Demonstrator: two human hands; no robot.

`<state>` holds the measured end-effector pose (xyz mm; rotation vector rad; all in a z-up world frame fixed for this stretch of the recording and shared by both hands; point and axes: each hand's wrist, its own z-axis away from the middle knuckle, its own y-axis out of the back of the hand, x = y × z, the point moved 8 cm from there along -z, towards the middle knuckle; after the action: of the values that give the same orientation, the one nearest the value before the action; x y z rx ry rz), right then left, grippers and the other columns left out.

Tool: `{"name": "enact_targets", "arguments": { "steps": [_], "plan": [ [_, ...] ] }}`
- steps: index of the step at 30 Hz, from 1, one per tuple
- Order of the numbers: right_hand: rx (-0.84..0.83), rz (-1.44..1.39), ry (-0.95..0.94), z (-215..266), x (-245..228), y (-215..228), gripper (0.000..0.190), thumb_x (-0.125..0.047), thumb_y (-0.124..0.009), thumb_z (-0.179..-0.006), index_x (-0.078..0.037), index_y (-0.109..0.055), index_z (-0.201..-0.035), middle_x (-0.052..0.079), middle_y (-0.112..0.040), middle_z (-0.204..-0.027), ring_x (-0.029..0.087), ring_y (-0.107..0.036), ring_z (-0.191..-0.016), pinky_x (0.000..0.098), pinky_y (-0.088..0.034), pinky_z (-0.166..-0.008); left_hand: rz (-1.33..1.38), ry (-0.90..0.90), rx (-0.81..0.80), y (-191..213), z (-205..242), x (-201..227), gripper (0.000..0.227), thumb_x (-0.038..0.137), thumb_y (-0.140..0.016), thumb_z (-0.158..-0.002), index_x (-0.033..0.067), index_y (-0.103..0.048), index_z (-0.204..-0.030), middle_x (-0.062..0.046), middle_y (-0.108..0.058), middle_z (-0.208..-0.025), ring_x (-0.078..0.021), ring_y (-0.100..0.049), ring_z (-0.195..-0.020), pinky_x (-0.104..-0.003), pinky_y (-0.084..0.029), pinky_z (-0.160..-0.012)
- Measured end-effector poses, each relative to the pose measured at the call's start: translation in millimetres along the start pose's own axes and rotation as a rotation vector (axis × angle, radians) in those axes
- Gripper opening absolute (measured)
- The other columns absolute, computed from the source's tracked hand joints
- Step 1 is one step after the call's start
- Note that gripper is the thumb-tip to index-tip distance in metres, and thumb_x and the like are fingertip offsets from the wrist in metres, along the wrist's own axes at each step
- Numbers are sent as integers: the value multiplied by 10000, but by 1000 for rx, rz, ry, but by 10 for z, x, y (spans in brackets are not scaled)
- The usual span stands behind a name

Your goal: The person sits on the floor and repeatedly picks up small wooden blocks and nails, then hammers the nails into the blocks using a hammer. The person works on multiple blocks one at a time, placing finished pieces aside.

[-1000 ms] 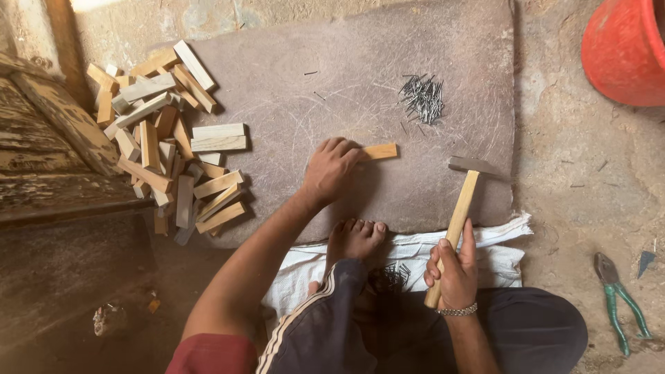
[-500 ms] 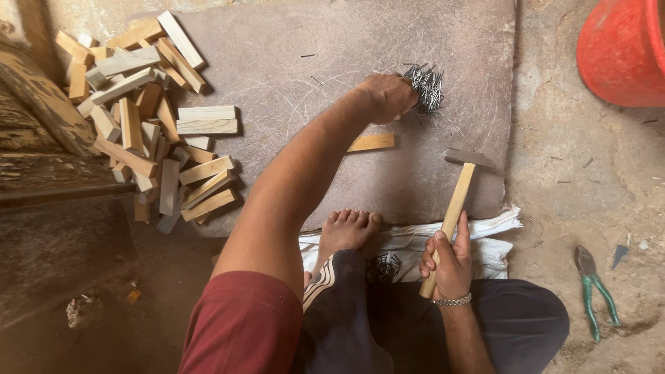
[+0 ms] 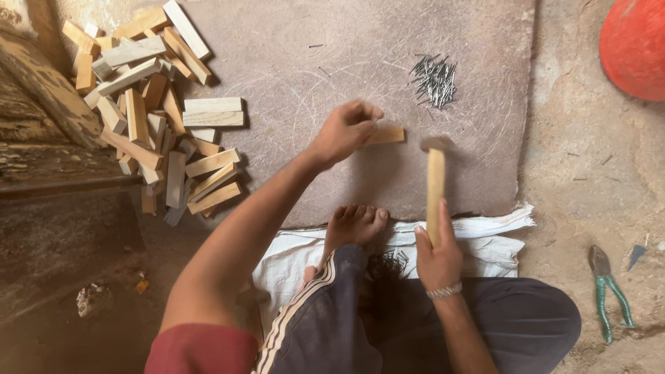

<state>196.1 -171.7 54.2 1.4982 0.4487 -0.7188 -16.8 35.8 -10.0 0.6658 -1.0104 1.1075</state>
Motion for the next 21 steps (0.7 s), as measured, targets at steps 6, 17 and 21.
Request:
{"name": "enact_targets", "arguments": {
  "steps": [6, 17, 21],
  "plan": [
    [-109, -112, 27, -192, -192, -200, 687, -189, -656, -984, -26, -376, -1589, 244, -537, -1521, 353, -592, -1323, 423, -528, -1021, 163, 53, 36, -29, 459, -27, 236, 41, -659, -919, 34, -698, -1151, -77, -755, -959, -120, -707, -830, -272, -614, -813],
    [-271, -991, -636, 261, 398, -125, 807, -93, -566, -975, -246, -189, -1672, 50, -557, -758, 70, -474, -492, 234, -433, -372, -632, -477, 168, -343, 63, 147, 166, 173, -659, -997, 124, -761, -1119, -45, -719, -1088, -218, -724, -935, -365, -602, -837],
    [-381, -1488, -617, 272, 444, -116, 716, -152, -483, -1061, -260, -168, -1695, 73, -561, -886, 84, -495, -575, 215, -474, -447, -631, -468, 220, -371, -19, 38, 204, 213, -662, -996, 143, -737, -1172, -7, -728, -1107, -180, -729, -957, -341, -615, -829]
  ]
}}
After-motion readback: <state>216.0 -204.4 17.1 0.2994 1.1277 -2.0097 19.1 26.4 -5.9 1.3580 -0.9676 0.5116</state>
